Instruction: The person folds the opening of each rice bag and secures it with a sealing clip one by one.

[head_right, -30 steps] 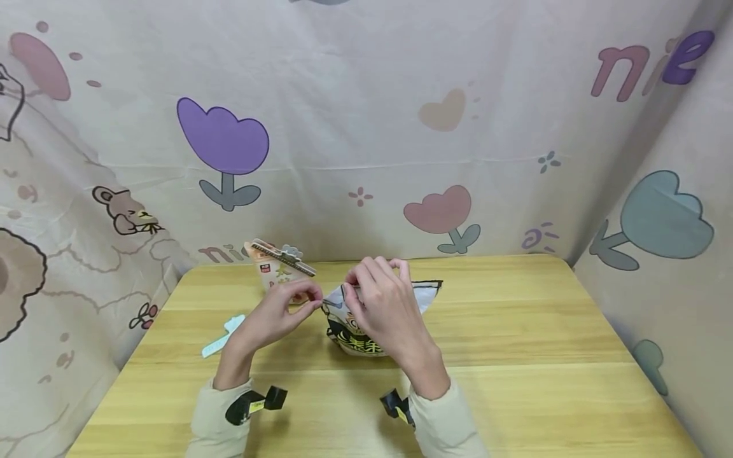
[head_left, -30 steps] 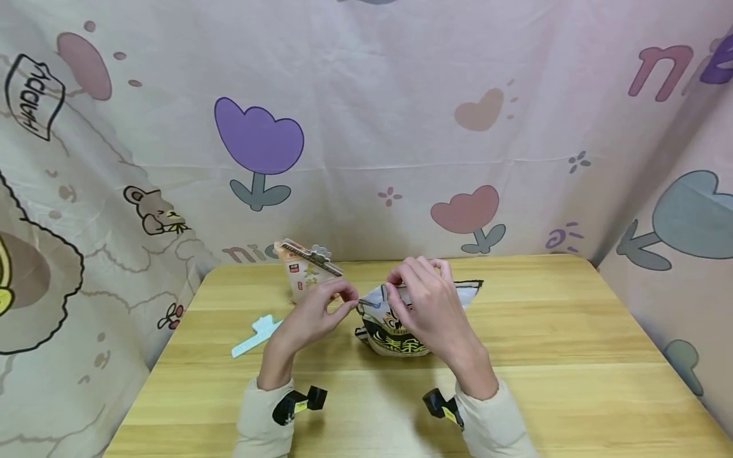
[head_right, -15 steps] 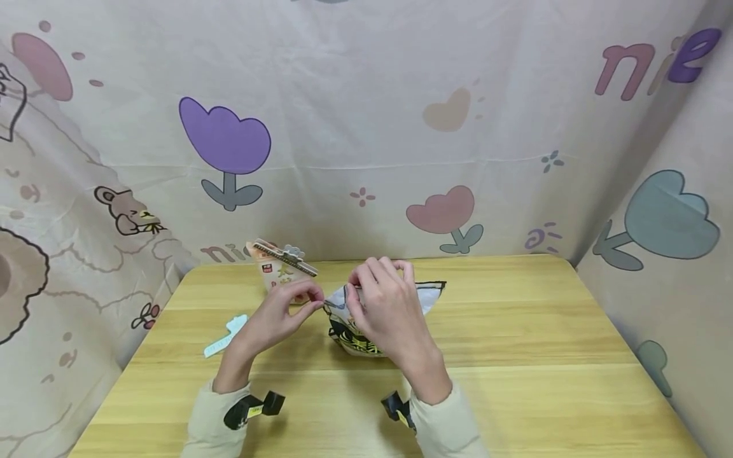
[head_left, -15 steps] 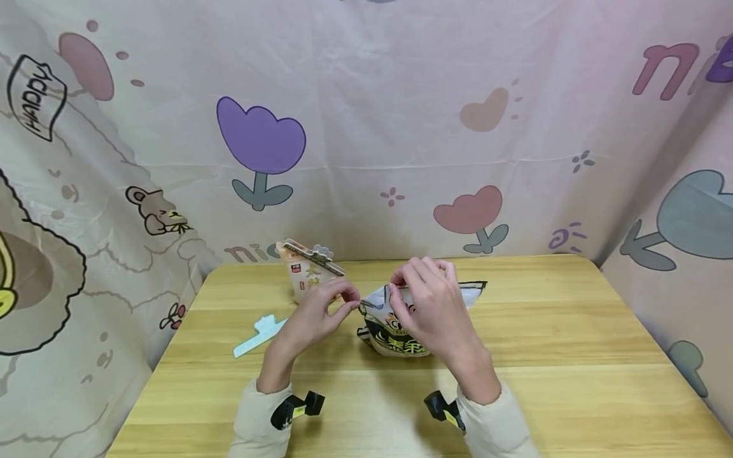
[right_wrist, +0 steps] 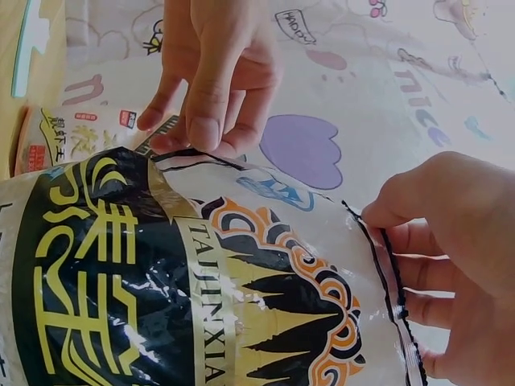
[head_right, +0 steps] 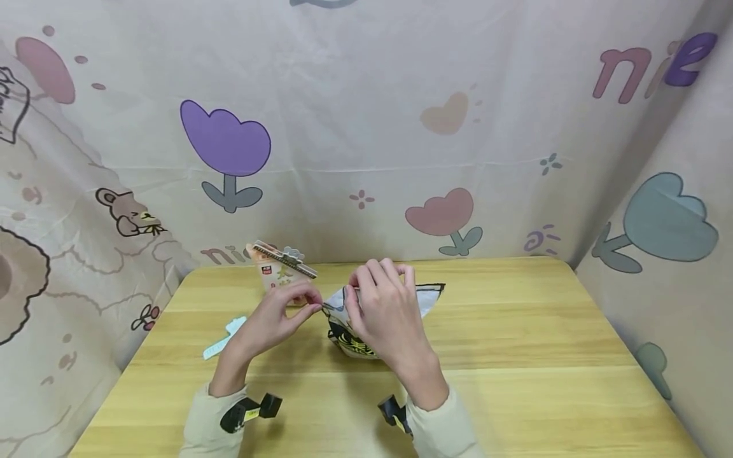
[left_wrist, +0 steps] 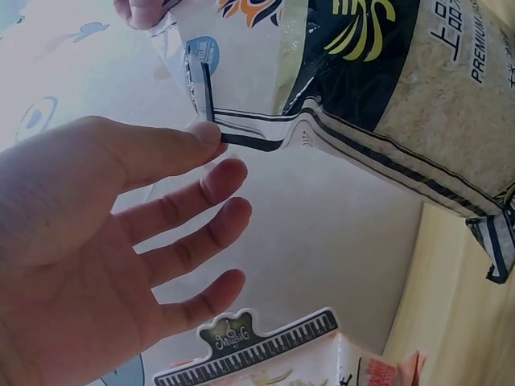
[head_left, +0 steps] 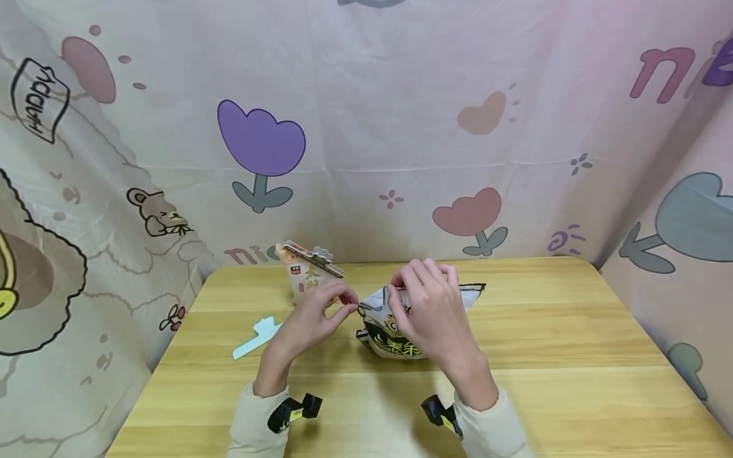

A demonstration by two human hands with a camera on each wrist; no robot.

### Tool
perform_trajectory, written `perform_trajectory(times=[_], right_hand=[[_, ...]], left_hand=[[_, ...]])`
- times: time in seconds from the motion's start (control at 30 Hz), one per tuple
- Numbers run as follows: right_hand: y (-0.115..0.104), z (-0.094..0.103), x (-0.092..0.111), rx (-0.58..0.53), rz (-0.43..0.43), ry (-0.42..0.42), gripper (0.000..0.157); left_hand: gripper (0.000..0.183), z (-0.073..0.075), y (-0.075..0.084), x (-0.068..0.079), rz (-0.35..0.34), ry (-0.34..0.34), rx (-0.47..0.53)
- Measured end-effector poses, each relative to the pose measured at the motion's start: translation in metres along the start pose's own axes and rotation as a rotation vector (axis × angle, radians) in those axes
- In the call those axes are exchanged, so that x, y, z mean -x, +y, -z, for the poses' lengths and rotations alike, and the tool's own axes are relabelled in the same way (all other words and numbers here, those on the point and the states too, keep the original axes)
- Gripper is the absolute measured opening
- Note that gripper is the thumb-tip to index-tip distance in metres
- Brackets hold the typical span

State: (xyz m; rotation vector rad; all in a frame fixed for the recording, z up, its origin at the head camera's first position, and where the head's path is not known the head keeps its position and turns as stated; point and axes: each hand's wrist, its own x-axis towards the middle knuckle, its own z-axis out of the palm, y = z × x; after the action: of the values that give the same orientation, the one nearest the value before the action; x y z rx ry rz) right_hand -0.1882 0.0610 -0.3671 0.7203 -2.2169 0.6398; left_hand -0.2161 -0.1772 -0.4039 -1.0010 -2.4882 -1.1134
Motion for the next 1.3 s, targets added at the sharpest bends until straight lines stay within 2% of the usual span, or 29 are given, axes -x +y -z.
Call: perform_trajectory(times=[0.13,0.43,0.7,0.93,1.3], right_hand=[[0.0,0.0,0.001,-0.028,-0.005,-0.008,0.003],[-0.003,-0.002,0.0,-0.054,0.0,0.0,0.004],[-0.002,-0.002,-0.001,-0.063,0.001,0.006,0.004],[0.0,0.001,-0.002,-0.079,-0.003,0.0,0.004],[-0.001,0.001,-0.001,-0.128,-0.02,-0.004,0.003]], left_hand=[[0.009,0.005,0.001,0.001,0.004,-0.002,-0.004],[0.012,0.027,-0.008,0.012,0.084,0.039,-0.033],[0.011,0.052,-0.025,0.028,0.221,0.099,-0.148],[0.01,0.062,-0.037,0.038,0.327,0.067,-0.213],[0.009,0.065,-0.057,0.051,0.503,0.01,-0.286]])
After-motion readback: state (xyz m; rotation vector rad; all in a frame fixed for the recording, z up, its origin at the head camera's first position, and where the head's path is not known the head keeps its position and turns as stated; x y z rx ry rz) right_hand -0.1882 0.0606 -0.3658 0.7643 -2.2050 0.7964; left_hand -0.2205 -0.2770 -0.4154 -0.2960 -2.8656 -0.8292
